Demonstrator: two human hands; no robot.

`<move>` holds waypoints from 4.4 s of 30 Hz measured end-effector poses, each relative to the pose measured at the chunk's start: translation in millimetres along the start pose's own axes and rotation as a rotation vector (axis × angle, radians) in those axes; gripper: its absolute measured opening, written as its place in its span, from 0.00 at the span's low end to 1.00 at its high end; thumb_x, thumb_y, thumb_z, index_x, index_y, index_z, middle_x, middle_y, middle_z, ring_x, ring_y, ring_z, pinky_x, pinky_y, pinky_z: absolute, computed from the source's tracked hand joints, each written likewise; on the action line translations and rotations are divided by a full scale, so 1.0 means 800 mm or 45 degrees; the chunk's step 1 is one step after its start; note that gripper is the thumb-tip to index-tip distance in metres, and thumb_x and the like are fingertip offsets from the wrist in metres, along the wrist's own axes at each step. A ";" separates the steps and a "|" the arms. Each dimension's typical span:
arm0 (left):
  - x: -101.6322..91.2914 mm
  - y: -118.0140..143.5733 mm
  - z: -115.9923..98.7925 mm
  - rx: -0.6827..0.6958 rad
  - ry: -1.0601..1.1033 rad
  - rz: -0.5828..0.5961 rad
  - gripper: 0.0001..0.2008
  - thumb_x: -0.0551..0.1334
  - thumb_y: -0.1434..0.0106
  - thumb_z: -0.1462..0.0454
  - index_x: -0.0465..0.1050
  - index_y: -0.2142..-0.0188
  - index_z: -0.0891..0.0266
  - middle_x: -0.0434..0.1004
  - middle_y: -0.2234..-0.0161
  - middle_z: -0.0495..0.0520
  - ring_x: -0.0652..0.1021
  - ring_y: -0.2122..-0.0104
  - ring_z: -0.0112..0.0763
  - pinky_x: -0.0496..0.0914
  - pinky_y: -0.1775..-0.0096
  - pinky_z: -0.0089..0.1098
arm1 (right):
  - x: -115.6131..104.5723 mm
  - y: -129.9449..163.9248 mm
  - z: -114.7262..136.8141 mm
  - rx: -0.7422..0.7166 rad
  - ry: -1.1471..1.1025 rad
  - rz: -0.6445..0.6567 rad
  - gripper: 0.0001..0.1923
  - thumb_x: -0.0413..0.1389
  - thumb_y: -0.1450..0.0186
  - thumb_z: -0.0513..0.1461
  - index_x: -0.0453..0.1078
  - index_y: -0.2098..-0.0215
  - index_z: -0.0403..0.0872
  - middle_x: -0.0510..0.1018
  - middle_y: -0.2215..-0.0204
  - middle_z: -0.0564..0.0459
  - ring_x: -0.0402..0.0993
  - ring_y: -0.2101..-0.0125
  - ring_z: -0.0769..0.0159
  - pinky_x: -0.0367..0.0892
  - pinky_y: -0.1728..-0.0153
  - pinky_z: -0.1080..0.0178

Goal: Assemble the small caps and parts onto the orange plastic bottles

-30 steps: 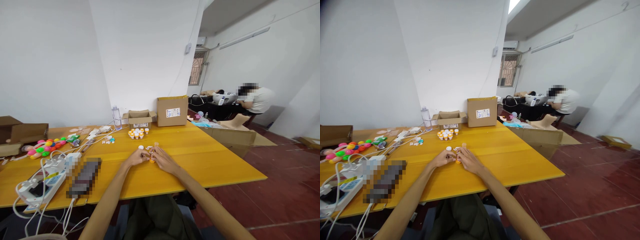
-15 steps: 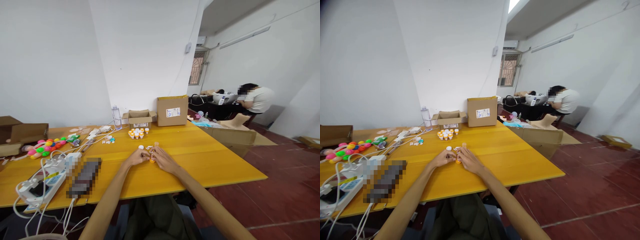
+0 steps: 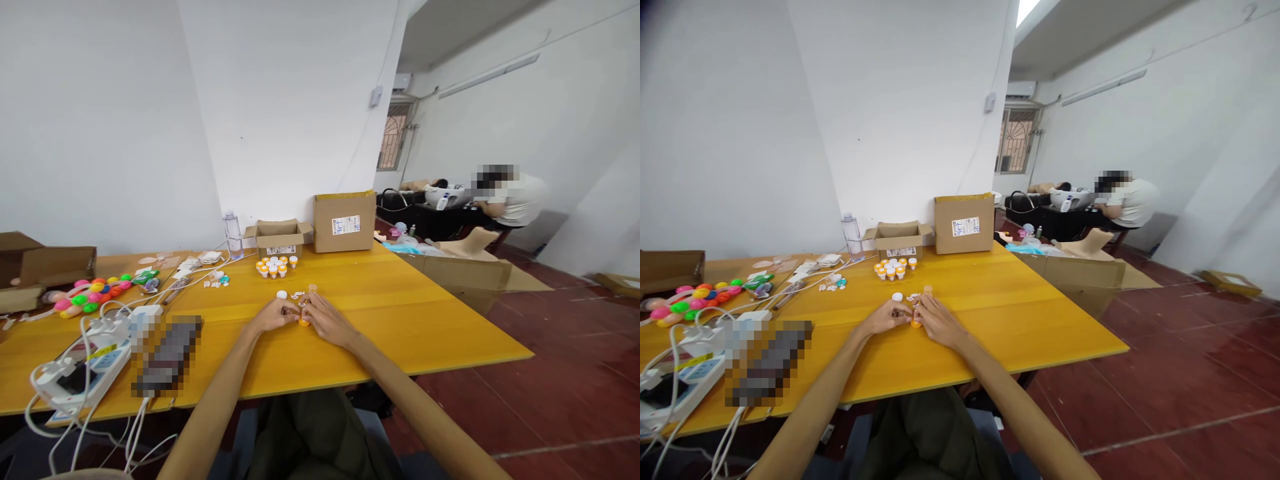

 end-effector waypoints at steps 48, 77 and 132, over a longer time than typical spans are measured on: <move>-0.029 0.012 -0.021 0.110 -0.678 -0.434 0.05 0.63 0.37 0.66 0.79 0.66 0.57 0.71 0.46 0.55 0.65 0.45 0.44 0.58 0.45 0.45 | -0.008 -0.003 0.005 0.035 0.016 -0.006 0.07 0.49 0.30 0.33 0.66 0.62 0.50 0.71 0.52 0.45 0.68 0.51 0.58 0.69 0.52 0.54; 0.003 0.013 -0.041 0.261 -0.716 -0.225 0.25 0.68 0.44 0.49 0.71 0.49 0.53 0.65 0.44 0.58 0.64 0.45 0.50 0.61 0.45 0.50 | -0.006 -0.002 0.001 0.059 0.040 0.005 0.07 0.50 0.31 0.32 0.68 0.62 0.48 0.71 0.56 0.45 0.68 0.54 0.59 0.67 0.53 0.58; -0.023 0.017 -0.044 0.182 -0.689 -0.453 0.16 0.55 0.46 0.74 0.68 0.61 0.56 0.73 0.52 0.54 0.66 0.48 0.43 0.61 0.48 0.44 | 0.004 0.004 -0.030 0.368 0.253 0.040 0.26 0.49 0.39 0.24 0.72 0.49 0.53 0.70 0.48 0.46 0.66 0.52 0.57 0.65 0.51 0.56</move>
Point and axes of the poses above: each hand's wrist, its own y-axis away from the middle knuckle, its own x-axis out of the palm, z = x × y, the point moved 7 cm from there along -y, towards the middle knuckle
